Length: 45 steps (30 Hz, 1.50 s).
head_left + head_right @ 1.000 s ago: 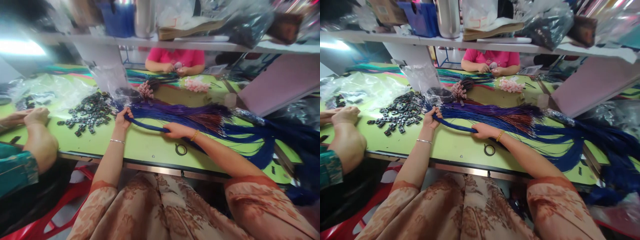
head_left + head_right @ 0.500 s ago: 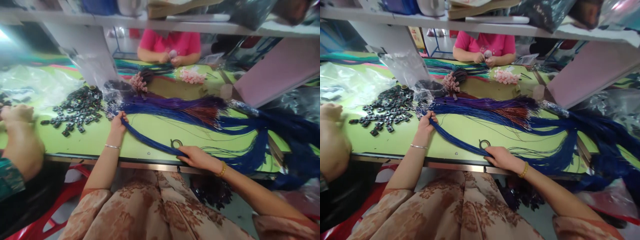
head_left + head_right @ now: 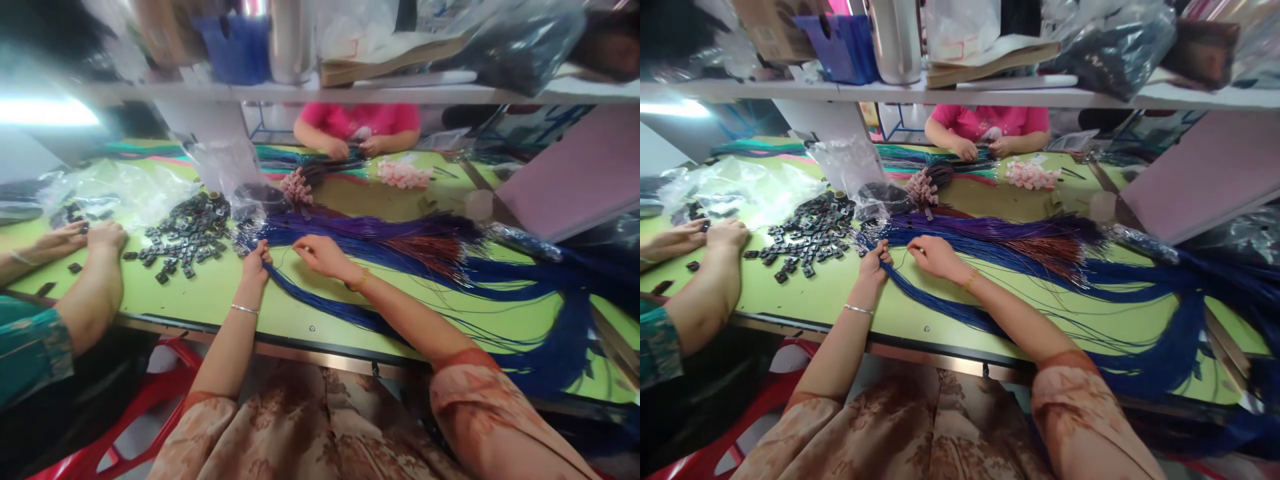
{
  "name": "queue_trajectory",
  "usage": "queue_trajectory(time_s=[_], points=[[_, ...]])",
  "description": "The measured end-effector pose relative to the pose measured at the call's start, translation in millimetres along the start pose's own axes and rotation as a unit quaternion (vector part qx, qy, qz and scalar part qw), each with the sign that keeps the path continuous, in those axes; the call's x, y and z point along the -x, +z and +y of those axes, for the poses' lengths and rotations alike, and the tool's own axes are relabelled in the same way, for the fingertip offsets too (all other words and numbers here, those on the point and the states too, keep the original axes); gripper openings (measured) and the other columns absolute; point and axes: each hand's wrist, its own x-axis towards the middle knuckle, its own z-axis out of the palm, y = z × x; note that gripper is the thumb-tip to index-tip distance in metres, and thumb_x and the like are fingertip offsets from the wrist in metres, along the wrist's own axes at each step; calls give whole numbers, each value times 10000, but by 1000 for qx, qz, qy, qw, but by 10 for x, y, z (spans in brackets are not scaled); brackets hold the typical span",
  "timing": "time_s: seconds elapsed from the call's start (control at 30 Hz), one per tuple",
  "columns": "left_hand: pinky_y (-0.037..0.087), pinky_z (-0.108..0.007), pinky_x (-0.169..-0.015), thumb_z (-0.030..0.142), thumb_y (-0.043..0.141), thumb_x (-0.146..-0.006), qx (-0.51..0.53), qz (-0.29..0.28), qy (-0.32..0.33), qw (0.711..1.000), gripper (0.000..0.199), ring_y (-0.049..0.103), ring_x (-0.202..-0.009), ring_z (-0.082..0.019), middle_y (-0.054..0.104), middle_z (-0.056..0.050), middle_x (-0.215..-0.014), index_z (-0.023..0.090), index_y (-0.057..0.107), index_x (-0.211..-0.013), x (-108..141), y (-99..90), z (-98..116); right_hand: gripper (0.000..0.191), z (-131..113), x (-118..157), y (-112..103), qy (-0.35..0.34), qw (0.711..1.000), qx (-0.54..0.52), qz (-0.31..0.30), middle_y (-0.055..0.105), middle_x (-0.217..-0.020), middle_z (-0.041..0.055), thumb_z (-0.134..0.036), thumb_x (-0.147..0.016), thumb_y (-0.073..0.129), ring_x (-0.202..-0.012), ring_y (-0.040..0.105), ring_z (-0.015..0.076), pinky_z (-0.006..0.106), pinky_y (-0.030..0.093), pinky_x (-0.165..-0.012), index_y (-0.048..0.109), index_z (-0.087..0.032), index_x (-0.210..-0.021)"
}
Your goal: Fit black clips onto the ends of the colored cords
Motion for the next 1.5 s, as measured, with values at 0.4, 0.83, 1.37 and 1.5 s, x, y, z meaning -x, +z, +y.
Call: queue_trajectory(time_s=[0.4, 0.83, 1.37, 1.5], points=[[282, -170, -356, 180, 736, -684, -149, 7, 29, 988, 207, 419, -356, -53, 508, 23, -477, 128, 537, -665, 1, 110, -179, 192, 519, -1015, 922, 39, 999, 8, 9, 607, -920, 87, -151, -878, 490, -869, 533, 168, 248, 385, -783, 679, -135, -911], [155, -147, -324, 414, 702, -769, -102, 6, 41, 994, 309, 229, -316, -3, 393, 79, -462, 124, 599, -794, -13, 60, 11, 229, 640, -939, 659, 11, 999, 14, -37, 676, -826, 42, -293, -908, 493, -755, 578, 142, 231, 373, -701, 677, -163, -948], [153, -151, -318, 363, 774, -667, -135, -5, 59, 989, 307, 236, -309, 0, 380, 92, -439, 134, 579, -727, -34, 118, -105, 145, 753, -1011, 764, 38, 996, -46, 59, 658, -889, 57, -231, -861, 522, -761, 557, 140, 237, 390, -709, 637, -147, -884], [189, -155, -322, 312, 804, -602, -154, 2, 62, 986, 317, 287, -318, -8, 430, 74, -445, 133, 553, -680, -79, 89, -91, 110, 823, -1011, 709, 21, 993, -103, 45, 642, -865, 45, -199, -811, 559, -725, 531, 122, 229, 398, -699, 640, -136, -852]])
